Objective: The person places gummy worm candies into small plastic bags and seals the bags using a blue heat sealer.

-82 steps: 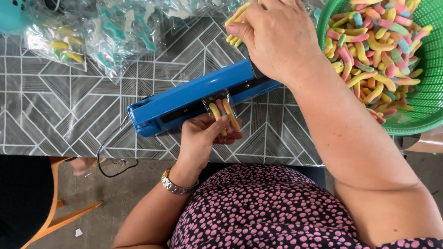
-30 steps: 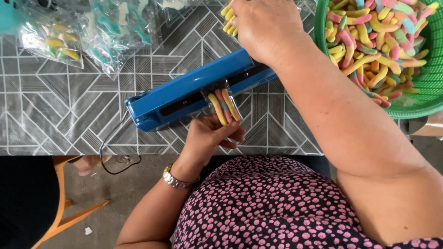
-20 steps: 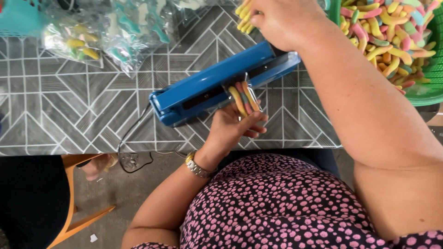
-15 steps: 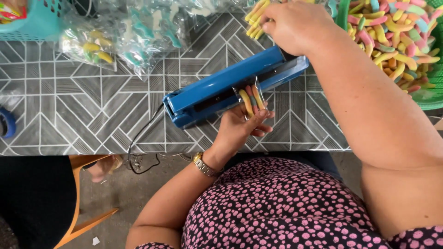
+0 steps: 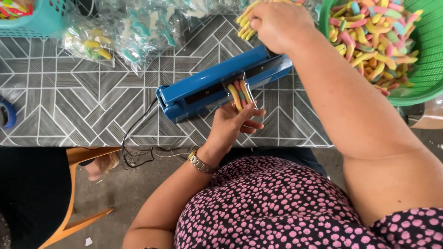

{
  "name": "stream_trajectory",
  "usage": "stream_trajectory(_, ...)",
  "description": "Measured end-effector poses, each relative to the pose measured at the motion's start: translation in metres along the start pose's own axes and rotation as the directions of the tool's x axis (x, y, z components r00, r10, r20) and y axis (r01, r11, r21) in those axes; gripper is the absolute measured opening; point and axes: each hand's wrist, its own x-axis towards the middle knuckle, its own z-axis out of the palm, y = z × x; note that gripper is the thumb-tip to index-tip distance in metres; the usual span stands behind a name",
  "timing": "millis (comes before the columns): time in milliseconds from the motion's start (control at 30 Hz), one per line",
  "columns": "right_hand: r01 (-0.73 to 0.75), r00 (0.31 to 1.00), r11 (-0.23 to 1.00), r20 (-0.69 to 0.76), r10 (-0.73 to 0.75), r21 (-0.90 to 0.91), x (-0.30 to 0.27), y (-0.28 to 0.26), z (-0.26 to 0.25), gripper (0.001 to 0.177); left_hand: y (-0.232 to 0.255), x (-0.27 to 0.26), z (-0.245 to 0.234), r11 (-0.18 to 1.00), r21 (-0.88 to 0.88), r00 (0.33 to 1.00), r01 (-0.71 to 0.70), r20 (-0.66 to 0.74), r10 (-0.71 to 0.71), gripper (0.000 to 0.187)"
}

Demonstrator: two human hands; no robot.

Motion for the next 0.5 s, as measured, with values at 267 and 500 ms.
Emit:
stream_trajectory(267, 0.062, 0.961, 0.995, -0.263, -0.081, -0.08, -0.006, 0.007, -0.001, 0.035, -0.003, -0.006, 0.01, 0.995, -0.081, 0.996, -0.064, -0.065, 0.059, 0.044)
stream_trajectory(500, 0.287, 0.577, 0.947, -0.764, -0.289, -0.141, -0.036, 0.019, -0.027, 0.026, 0.001, -0.009, 0.018, 0.995, -0.084, 0.994, -0.054, -0.102, 0.045, 0.04)
